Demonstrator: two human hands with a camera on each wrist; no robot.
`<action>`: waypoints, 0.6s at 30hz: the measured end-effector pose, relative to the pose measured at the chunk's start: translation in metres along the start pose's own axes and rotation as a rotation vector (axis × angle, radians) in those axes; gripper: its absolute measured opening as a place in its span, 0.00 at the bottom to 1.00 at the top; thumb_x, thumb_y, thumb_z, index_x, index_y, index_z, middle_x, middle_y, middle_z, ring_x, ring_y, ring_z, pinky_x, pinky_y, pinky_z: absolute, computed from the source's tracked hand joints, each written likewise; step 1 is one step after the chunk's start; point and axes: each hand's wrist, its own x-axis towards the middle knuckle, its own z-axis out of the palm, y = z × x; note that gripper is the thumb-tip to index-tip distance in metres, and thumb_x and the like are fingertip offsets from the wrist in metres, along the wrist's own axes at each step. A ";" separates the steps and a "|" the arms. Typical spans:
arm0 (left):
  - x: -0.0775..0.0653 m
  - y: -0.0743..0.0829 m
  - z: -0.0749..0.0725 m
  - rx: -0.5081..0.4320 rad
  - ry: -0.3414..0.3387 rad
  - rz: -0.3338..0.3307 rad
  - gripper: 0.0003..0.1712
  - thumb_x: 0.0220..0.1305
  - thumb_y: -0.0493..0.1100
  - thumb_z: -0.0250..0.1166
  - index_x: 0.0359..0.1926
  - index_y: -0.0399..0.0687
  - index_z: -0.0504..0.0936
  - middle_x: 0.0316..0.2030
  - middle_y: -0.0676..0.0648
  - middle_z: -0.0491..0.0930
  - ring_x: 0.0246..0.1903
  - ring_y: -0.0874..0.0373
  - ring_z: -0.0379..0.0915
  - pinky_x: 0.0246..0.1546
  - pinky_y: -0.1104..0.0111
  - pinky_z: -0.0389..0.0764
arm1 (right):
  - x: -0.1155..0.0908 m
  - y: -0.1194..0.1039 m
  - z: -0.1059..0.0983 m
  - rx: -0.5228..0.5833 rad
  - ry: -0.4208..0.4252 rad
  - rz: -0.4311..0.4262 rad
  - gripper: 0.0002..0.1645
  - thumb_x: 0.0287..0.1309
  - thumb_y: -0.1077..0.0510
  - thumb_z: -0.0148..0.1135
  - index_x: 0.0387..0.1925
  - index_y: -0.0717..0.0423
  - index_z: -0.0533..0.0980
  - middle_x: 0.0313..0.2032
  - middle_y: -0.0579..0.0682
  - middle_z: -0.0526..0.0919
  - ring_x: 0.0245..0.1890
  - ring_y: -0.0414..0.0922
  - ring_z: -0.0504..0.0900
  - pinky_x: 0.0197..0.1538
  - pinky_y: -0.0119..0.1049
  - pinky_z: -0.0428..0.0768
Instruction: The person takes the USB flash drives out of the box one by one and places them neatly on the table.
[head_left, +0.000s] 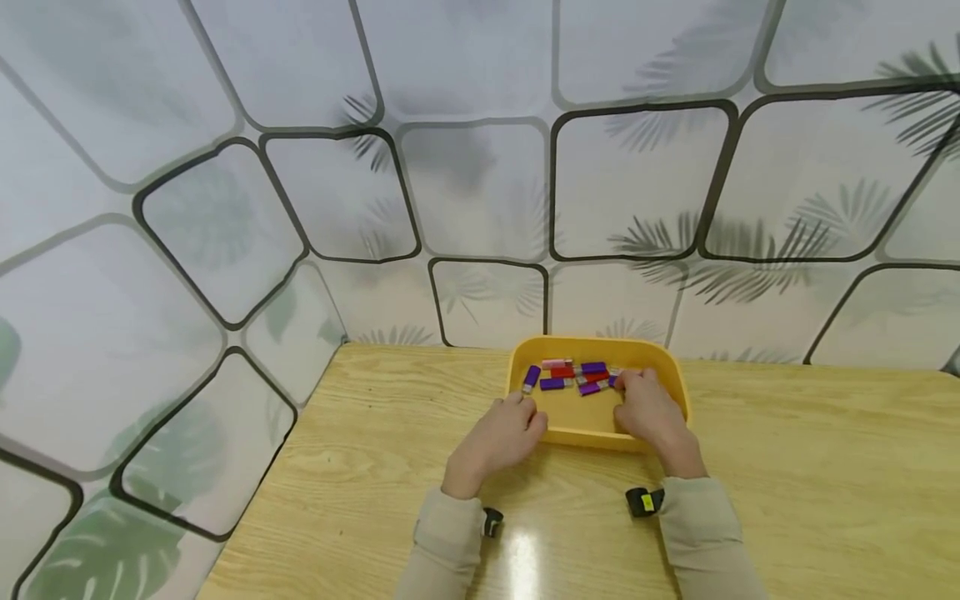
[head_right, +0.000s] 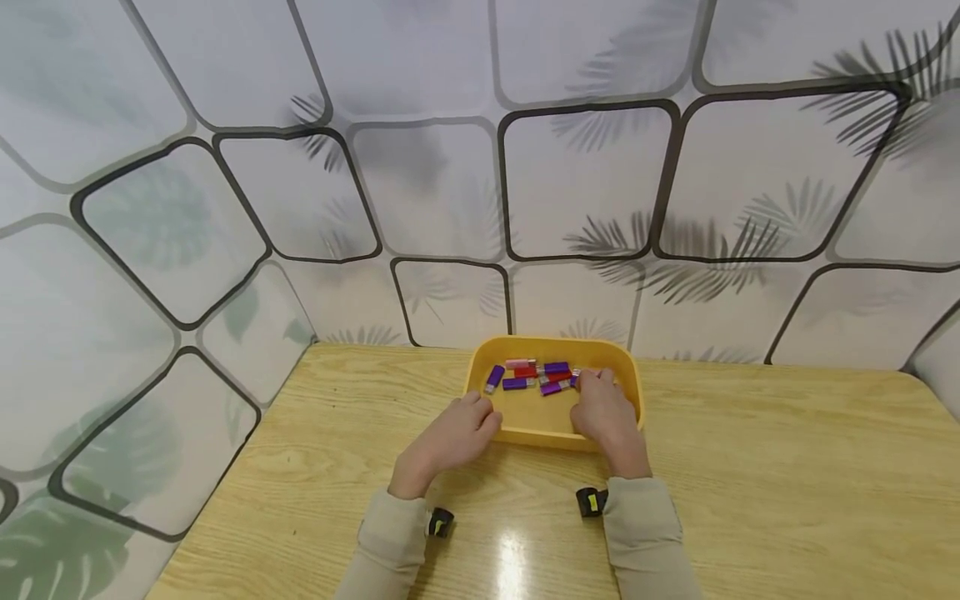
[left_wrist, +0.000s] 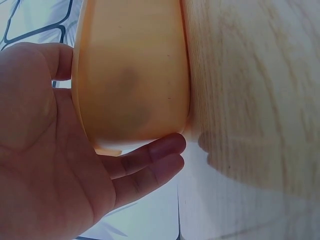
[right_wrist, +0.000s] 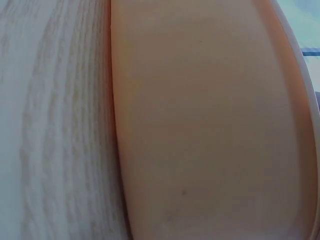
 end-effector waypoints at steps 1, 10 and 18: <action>0.000 0.000 0.000 0.001 -0.001 0.000 0.18 0.77 0.49 0.43 0.36 0.48 0.76 0.37 0.51 0.71 0.38 0.58 0.67 0.60 0.55 0.68 | 0.000 0.000 0.000 0.005 -0.001 0.001 0.22 0.54 0.67 0.56 0.52 0.67 0.72 0.51 0.69 0.66 0.37 0.56 0.75 0.40 0.51 0.76; 0.001 0.000 -0.001 -0.002 -0.002 0.011 0.19 0.77 0.49 0.43 0.33 0.48 0.75 0.35 0.51 0.71 0.36 0.58 0.66 0.55 0.57 0.69 | -0.002 -0.001 -0.002 0.011 0.011 0.039 0.17 0.50 0.68 0.56 0.45 0.65 0.70 0.45 0.66 0.64 0.30 0.54 0.72 0.30 0.45 0.71; 0.002 0.001 0.000 -0.006 0.004 -0.010 0.19 0.77 0.50 0.42 0.34 0.48 0.76 0.36 0.51 0.71 0.38 0.58 0.67 0.60 0.56 0.68 | 0.001 0.002 -0.002 -0.012 0.008 -0.030 0.13 0.49 0.70 0.58 0.41 0.66 0.73 0.41 0.64 0.74 0.36 0.55 0.73 0.38 0.49 0.75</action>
